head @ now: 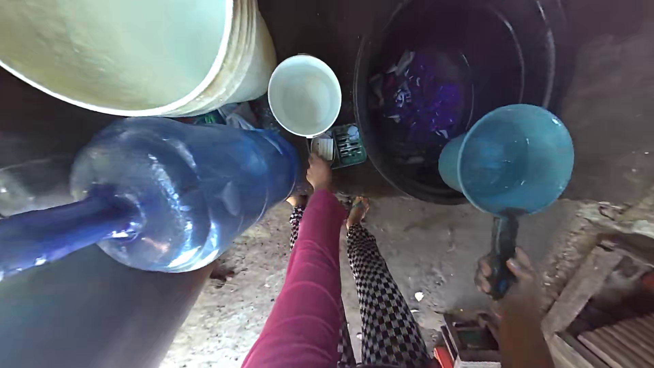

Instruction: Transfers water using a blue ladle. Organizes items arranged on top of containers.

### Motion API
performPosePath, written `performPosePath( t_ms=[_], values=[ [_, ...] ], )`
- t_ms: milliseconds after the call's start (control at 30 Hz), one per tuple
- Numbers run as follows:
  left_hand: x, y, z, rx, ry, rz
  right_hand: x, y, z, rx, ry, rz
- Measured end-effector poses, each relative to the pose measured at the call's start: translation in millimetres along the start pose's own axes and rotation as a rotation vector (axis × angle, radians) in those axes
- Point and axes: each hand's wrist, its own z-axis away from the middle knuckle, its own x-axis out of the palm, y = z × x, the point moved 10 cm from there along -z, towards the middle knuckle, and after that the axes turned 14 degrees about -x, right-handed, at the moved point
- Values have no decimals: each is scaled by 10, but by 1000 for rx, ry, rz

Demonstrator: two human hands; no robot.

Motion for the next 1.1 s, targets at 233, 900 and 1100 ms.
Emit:
performPosePath(
  t_ms=[233,900,1100],
  values=[
    [-109,385,-284,17,12,-311,-46,194,-15,27,-69,-32],
    [-613,-278,674,67,-116,82,565,-214,167,-71,-302,149],
    [-1416,23,1234,213,-63,255,991,-679,157,-85,-413,365]
  ],
)
